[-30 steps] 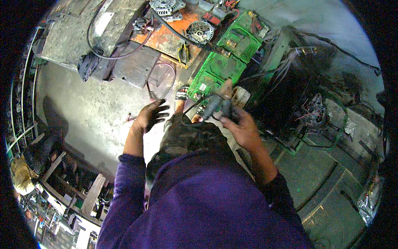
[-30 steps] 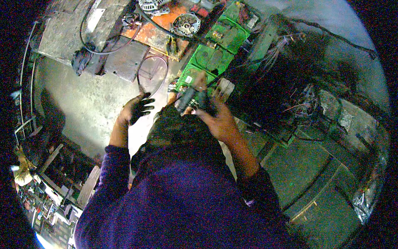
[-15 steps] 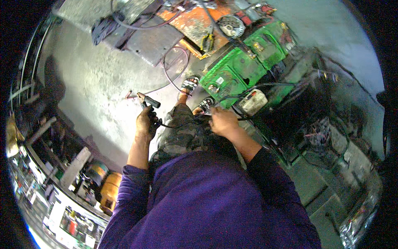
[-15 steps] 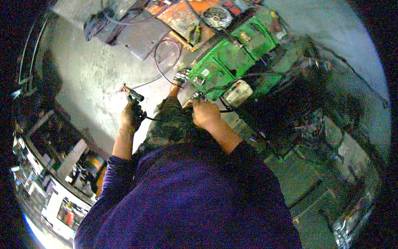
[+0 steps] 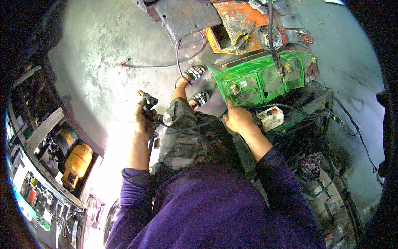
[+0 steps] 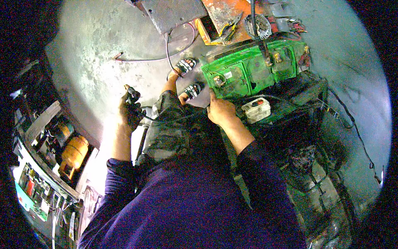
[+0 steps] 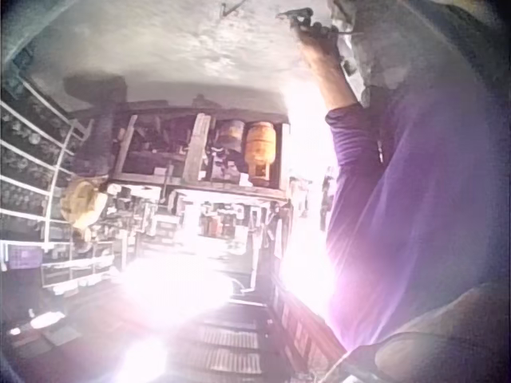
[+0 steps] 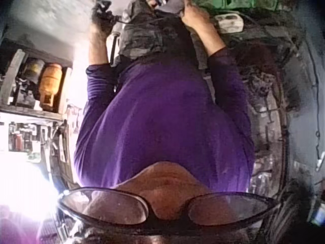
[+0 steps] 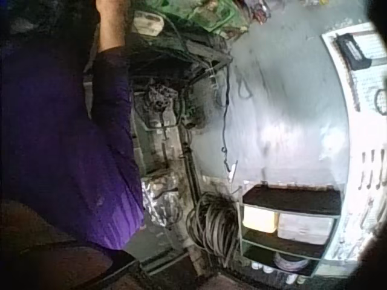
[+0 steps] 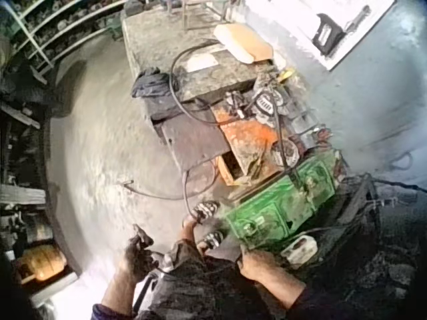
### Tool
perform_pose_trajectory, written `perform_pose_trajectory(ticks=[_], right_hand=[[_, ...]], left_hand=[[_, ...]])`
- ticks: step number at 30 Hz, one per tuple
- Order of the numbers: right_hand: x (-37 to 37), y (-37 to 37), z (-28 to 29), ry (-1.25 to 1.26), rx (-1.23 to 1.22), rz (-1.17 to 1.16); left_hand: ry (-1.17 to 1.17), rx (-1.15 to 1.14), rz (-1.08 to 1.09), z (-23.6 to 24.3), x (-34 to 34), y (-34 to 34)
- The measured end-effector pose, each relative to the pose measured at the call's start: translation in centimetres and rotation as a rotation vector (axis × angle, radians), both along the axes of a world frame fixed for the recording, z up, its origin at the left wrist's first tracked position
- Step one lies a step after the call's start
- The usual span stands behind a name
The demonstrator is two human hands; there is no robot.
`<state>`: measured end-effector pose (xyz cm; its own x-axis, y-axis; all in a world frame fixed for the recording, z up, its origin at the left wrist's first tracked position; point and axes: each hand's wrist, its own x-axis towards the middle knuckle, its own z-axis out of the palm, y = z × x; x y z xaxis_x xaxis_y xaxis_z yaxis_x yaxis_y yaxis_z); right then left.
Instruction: The person works on a green electronic device, adjusting wires and components with their hands. They connect a power cable and appear to test the device, which lights up briefly.
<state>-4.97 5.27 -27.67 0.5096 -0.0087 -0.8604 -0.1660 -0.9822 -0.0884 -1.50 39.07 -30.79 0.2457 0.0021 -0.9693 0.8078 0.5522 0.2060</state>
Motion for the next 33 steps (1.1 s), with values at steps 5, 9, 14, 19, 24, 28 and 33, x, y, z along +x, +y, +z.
perform_pose_trajectory(ticks=[5, 9, 14, 19, 24, 28, 33], right_hand=[[-2.6, 0.1, 1.2, -0.13, 0.138, -0.077], [-4.6, -0.1, 3.6, -0.169, 0.203, -0.15], [-6.6, -1.0, 6.8, -0.24, 0.243, -0.287], [-8.9, -2.0, 9.9, -0.307, 0.248, -0.579], [-12.0, -2.1, 10.9, -0.418, 0.293, -0.755], [-14.5, -1.6, 10.3, -0.468, 0.305, -0.85], [-17.1, -1.4, 9.7, -0.529, 0.291, -0.854]], left_hand=[[-0.091, 0.309, -0.797, 0.7, 1.5, -1.8], [-0.477, 0.481, -1.631, 1.1, 4.4, -7.5], [-0.87, 0.502, -2.392, 0.8, 6.7, -17.1], [-0.729, 0.396, -2.443, 0.0, 6.9, -22.4], [-0.617, 0.535, -2.462, -0.6, 4.5, -24.7], [-0.461, 0.562, -2.463, -1.9, 4.2, -26.2], [-0.308, 0.652, -2.43, -2.4, 4.6, -27.2]])
